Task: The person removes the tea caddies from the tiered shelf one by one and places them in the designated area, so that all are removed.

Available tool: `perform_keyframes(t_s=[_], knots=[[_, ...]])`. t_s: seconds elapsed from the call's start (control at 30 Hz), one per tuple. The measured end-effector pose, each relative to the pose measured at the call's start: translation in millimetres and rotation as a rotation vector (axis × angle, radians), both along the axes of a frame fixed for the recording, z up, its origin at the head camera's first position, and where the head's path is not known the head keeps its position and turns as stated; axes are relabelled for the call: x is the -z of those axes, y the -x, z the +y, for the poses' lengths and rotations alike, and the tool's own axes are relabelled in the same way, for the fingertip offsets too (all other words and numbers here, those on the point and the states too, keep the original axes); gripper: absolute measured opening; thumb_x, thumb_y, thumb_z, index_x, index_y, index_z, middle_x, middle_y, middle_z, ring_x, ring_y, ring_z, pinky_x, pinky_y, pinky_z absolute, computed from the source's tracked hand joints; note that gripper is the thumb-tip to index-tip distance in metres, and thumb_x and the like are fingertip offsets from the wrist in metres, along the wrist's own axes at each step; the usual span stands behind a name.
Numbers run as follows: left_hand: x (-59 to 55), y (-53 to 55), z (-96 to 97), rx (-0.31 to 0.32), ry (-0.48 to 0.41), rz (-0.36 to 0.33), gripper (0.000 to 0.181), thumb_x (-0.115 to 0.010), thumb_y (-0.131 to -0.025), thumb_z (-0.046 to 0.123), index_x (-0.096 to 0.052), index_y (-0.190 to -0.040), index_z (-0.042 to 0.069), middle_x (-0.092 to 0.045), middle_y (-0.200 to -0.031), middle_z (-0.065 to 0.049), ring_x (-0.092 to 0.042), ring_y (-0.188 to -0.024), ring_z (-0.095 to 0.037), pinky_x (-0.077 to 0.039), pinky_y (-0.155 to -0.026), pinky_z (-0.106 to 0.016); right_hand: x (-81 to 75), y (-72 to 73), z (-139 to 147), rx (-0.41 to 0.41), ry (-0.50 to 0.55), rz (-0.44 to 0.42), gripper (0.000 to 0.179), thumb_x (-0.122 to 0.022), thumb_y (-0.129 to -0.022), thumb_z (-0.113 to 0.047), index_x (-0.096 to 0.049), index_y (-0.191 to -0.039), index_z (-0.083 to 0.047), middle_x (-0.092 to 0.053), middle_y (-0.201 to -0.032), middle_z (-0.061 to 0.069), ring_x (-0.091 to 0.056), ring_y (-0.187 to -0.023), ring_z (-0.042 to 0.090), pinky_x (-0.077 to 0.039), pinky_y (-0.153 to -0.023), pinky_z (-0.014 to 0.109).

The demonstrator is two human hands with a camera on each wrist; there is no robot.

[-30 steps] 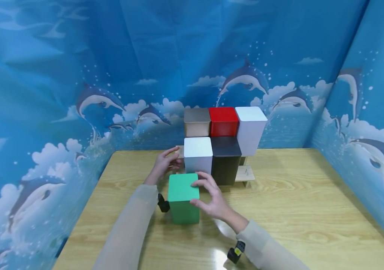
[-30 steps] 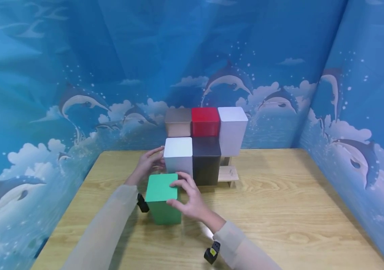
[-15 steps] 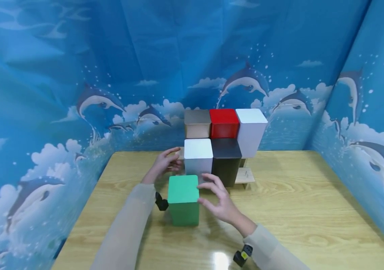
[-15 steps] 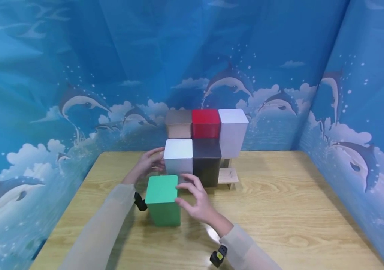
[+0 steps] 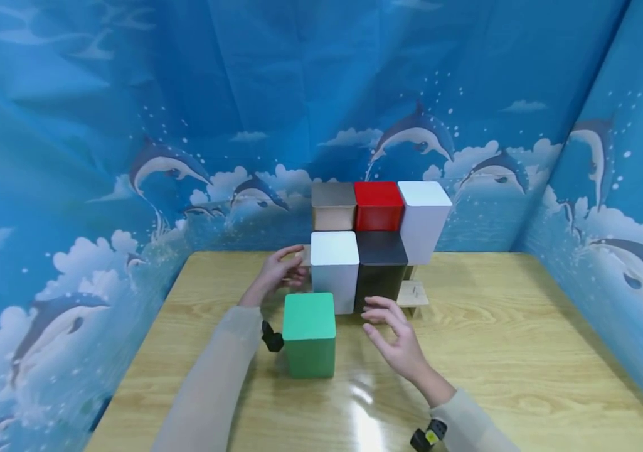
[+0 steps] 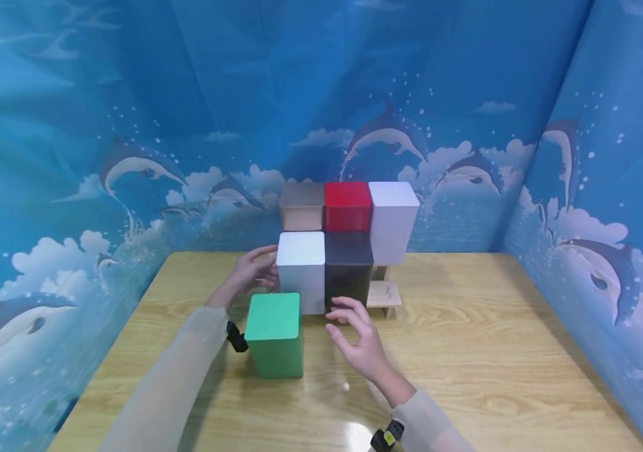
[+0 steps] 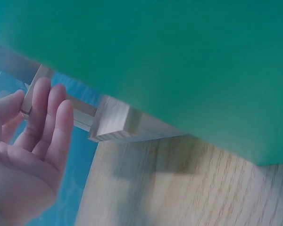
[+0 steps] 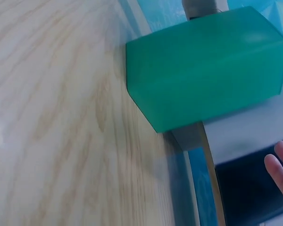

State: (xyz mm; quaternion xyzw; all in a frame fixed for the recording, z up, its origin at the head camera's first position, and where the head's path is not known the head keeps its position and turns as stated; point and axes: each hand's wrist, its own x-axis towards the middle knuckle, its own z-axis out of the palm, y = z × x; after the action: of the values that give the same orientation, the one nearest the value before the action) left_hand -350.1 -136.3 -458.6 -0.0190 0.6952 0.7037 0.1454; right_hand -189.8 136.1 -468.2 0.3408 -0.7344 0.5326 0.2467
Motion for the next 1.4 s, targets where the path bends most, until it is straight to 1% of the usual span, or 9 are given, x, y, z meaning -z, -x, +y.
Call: perform_keyframes(t_s=[0.13, 0.3, 0.4, 0.57, 0.7, 0.83, 1.03, 1.23, 1.4], knots=[[-1.2, -0.9, 1.0, 0.003, 0.001, 0.008, 0.036, -0.058, -0.093, 0.027, -0.054, -0.129, 0.026, -0.068, -0.088, -0.013, -0.067, -0.073, -0.022, -0.056, -0.068, -0.039, -6.8, -2.1, 7.4, 0.020, 0.038, 0.016, 0.031, -0.059, -0.078, 0.019, -0.063, -0.102, -0.001, -0.052, -0.115, 0.028, -0.057, -0.092, 0.019, -0.050, -0.078, 0.025], [-0.3, -1.2, 0.4, -0.016, -0.004, 0.003, 0.035, -0.059, -0.093, 0.026, -0.056, -0.128, 0.026, -0.068, -0.087, -0.012, -0.067, -0.074, -0.021, -0.056, -0.067, -0.037, -21.1, -12.4, 10.2, 0.045, 0.024, -0.034, 0.026, -0.056, -0.077, 0.023, -0.061, -0.096, 0.005, -0.053, -0.107, 0.031, -0.057, -0.091, 0.023, -0.049, -0.079, 0.019], [0.1, -1.3, 0.0, -0.023, 0.008, 0.005, 0.035, -0.060, -0.093, 0.026, -0.056, -0.127, 0.026, -0.069, -0.086, -0.011, -0.067, -0.074, -0.021, -0.056, -0.066, -0.036, -23.6, -14.7, 12.5, 0.051, 0.020, -0.027, 0.023, -0.056, -0.077, 0.024, -0.061, -0.094, 0.008, -0.054, -0.105, 0.032, -0.057, -0.091, 0.026, -0.049, -0.079, 0.019], [-0.5, -1.3, -0.3, -0.021, 0.041, 0.024, 0.036, -0.059, -0.093, 0.026, -0.056, -0.128, 0.025, -0.069, -0.086, -0.011, -0.067, -0.073, -0.021, -0.056, -0.065, -0.035, -11.6, -4.7, 22.7, 0.058, 0.013, 0.036, 0.027, -0.057, -0.075, 0.023, -0.062, -0.096, 0.006, -0.057, -0.104, 0.028, -0.058, -0.093, 0.022, -0.049, -0.079, 0.018], [-1.3, -1.9, 0.2, -0.028, 0.049, 0.014, 0.035, -0.059, -0.093, 0.026, -0.056, -0.128, 0.025, -0.069, -0.088, -0.012, -0.067, -0.074, -0.021, -0.056, -0.067, -0.036, -2.3, 1.2, 31.8, 0.074, -0.014, 0.004, 0.028, -0.059, -0.080, 0.017, -0.063, -0.101, -0.001, -0.060, -0.106, 0.021, -0.059, -0.094, 0.017, -0.049, -0.080, 0.018], [-1.2, -1.6, 1.0, -0.039, 0.045, -0.002, 0.036, -0.059, -0.093, 0.026, -0.055, -0.128, 0.025, -0.069, -0.089, -0.012, -0.067, -0.075, -0.021, -0.055, -0.069, -0.037, -1.6, 2.2, 38.9, 0.080, -0.009, -0.034, 0.027, -0.058, -0.082, 0.016, -0.063, -0.103, 0.000, -0.060, -0.106, 0.020, -0.060, -0.093, 0.019, -0.049, -0.081, 0.020], [0.1, -0.3, 1.0, -0.036, 0.032, 0.002, 0.036, -0.059, -0.093, 0.026, -0.056, -0.128, 0.025, -0.069, -0.089, -0.012, -0.067, -0.074, -0.021, -0.055, -0.069, -0.037, -15.8, -0.7, 45.7, 0.110, 0.005, -0.041, 0.026, -0.056, -0.080, 0.021, -0.062, -0.101, 0.006, -0.059, -0.102, 0.025, -0.060, -0.093, 0.019, -0.048, -0.079, 0.018], [1.9, -0.4, -1.1, -0.006, -0.004, 0.010, 0.037, -0.059, -0.093, 0.025, -0.055, -0.129, 0.025, -0.069, -0.086, -0.013, -0.067, -0.069, -0.021, -0.056, -0.063, -0.034, -35.3, -3.6, 47.2, 0.109, 0.056, 0.046, 0.026, -0.054, -0.075, 0.027, -0.059, -0.097, 0.014, -0.057, -0.097, 0.033, -0.060, -0.088, 0.021, -0.050, -0.076, 0.018], [2.1, -0.9, -3.4, 0.012, -0.005, 0.018, 0.039, -0.060, -0.092, 0.025, -0.054, -0.130, 0.025, -0.069, -0.088, -0.015, -0.067, -0.069, -0.021, -0.056, -0.060, -0.032, -40.3, 1.4, 50.7, 0.104, 0.116, 0.072, 0.028, -0.054, -0.073, 0.029, -0.057, -0.099, 0.019, -0.057, -0.097, 0.032, -0.061, -0.085, 0.020, -0.051, -0.074, 0.020]])
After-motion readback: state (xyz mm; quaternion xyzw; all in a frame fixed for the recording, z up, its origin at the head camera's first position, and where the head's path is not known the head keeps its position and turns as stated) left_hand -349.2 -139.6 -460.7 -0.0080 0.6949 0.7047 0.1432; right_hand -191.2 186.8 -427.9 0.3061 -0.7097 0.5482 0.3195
